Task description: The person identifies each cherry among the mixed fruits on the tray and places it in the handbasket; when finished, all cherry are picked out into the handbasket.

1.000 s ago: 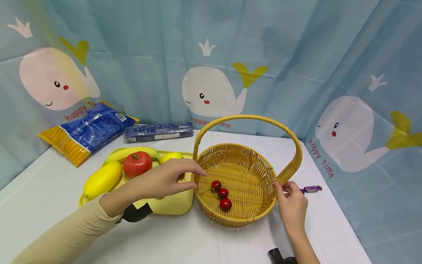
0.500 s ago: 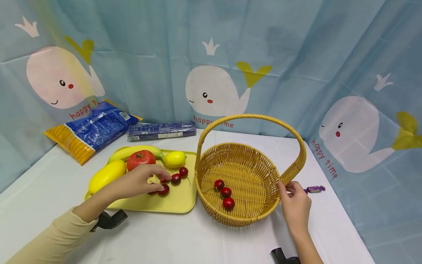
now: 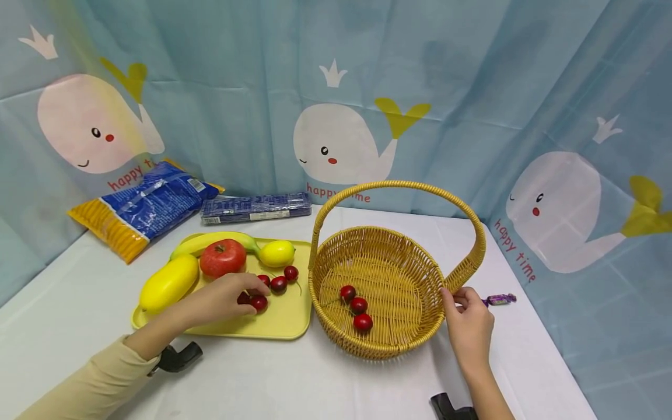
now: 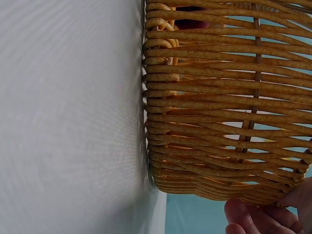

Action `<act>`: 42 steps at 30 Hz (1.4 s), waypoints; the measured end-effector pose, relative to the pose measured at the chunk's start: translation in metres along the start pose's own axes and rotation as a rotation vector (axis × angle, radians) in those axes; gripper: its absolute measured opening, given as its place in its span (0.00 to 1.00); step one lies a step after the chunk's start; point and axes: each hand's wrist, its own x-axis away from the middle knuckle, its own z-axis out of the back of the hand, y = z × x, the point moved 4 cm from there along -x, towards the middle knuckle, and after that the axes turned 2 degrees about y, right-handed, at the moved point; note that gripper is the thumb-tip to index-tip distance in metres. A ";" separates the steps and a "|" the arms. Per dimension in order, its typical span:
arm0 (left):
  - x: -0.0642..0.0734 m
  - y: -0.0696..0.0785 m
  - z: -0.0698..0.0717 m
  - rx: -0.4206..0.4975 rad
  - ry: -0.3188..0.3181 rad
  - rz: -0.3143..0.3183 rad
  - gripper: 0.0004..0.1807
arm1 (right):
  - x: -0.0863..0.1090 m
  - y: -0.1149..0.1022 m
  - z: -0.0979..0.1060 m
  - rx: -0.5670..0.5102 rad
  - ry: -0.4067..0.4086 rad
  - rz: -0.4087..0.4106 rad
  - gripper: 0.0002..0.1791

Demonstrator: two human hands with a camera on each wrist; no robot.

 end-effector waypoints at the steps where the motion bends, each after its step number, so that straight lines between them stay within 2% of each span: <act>1: 0.000 0.000 -0.001 -0.013 -0.001 0.003 0.17 | 0.000 0.000 0.000 -0.002 0.000 -0.001 0.16; 12: 0.000 0.000 -0.010 -0.063 -0.040 0.001 0.19 | 0.000 0.001 -0.001 -0.006 -0.013 -0.016 0.16; 20: -0.001 0.008 -0.003 -0.026 -0.016 -0.005 0.17 | 0.000 -0.001 0.000 -0.008 -0.006 -0.007 0.15; 28: -0.007 0.026 0.010 0.071 -0.012 -0.097 0.17 | 0.000 0.001 0.000 -0.003 0.008 0.005 0.14; 42: -0.024 0.072 0.025 0.078 0.032 -0.236 0.16 | 0.001 0.002 0.000 0.002 0.008 -0.012 0.15</act>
